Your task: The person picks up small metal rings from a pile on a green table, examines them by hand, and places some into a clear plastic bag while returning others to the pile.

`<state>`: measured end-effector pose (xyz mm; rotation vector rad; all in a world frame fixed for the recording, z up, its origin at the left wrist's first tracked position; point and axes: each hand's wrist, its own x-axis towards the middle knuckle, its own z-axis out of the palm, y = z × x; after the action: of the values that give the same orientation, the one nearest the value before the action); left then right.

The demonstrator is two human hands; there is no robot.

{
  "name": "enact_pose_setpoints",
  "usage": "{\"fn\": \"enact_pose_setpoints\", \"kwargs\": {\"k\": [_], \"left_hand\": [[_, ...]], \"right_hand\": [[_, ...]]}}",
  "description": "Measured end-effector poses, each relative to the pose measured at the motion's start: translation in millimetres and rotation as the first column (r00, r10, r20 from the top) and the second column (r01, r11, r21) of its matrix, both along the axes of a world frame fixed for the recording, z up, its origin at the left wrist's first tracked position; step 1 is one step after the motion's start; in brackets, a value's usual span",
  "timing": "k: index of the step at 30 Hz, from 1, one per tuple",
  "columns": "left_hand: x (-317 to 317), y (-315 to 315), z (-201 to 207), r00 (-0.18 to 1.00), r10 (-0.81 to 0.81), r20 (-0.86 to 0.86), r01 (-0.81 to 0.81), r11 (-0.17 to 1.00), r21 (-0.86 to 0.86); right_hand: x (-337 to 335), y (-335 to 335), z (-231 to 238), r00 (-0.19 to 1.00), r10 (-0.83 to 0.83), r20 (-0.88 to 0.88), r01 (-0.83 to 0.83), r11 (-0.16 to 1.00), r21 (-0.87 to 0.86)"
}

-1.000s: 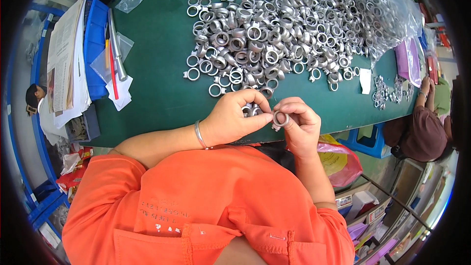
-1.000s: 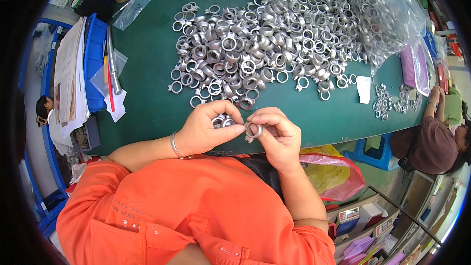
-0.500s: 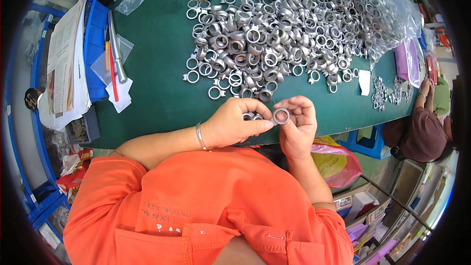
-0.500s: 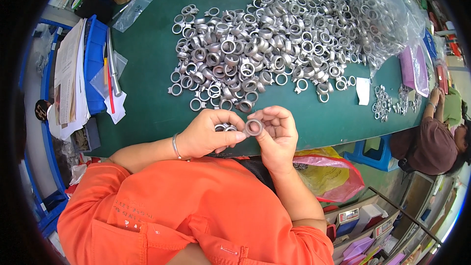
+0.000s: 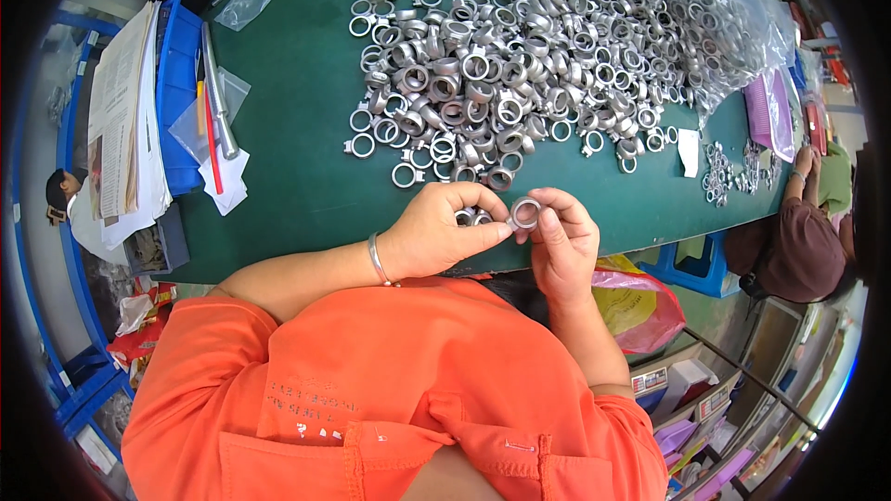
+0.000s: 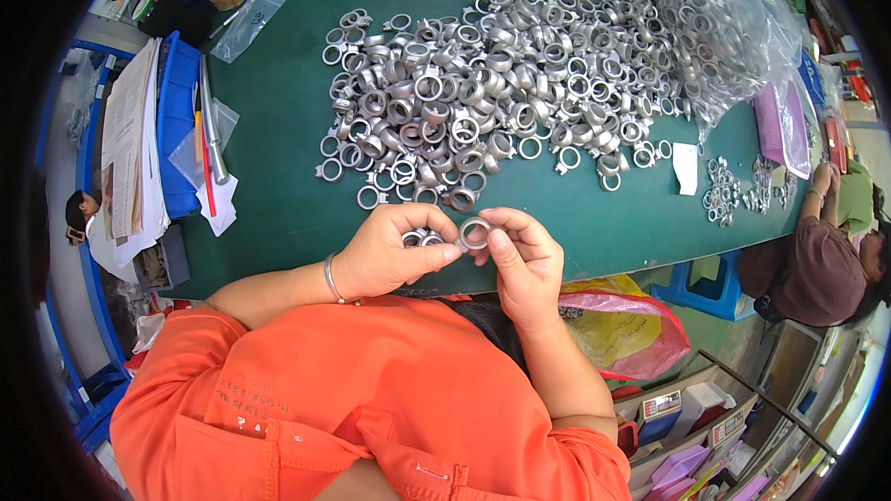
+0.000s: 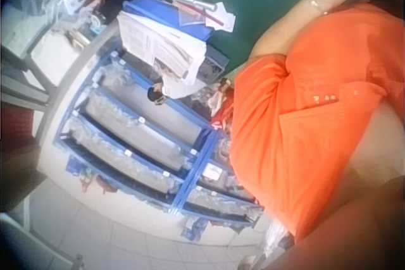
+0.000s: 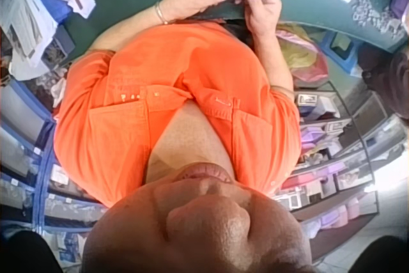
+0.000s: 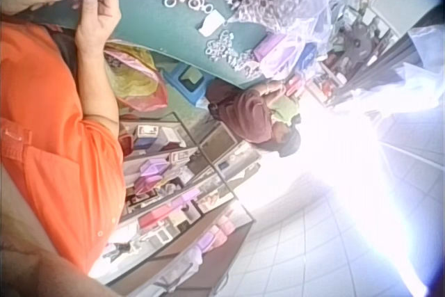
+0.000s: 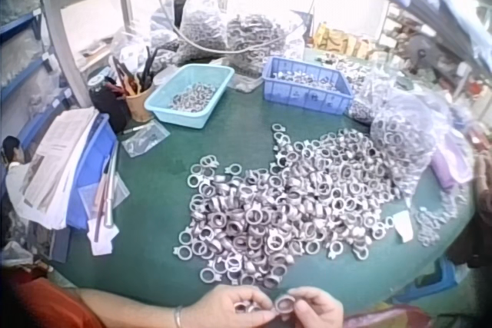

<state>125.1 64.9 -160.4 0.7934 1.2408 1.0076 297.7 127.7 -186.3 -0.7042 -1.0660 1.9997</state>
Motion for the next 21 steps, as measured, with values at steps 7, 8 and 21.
{"fn": "enact_pose_setpoints", "kwargs": {"k": [7, 8, 21], "left_hand": [[2, -1, -9, 0.986, 0.085, -0.140, -0.054, 0.976, 0.211], [3, -2, -12, 0.979, 0.121, -0.166, -0.069, 0.955, 0.288], [1, 1, -10, 0.947, 0.231, -0.224, -0.089, 0.857, 0.507]], "right_hand": [[2, 0, -1, 0.999, 0.003, 0.035, -0.004, 1.000, 0.024], [1, 1, -1, 1.000, 0.002, 0.018, -0.003, 0.999, 0.038], [3, 3, -8, 0.998, 0.049, -0.033, -0.045, 0.994, 0.099]]}}
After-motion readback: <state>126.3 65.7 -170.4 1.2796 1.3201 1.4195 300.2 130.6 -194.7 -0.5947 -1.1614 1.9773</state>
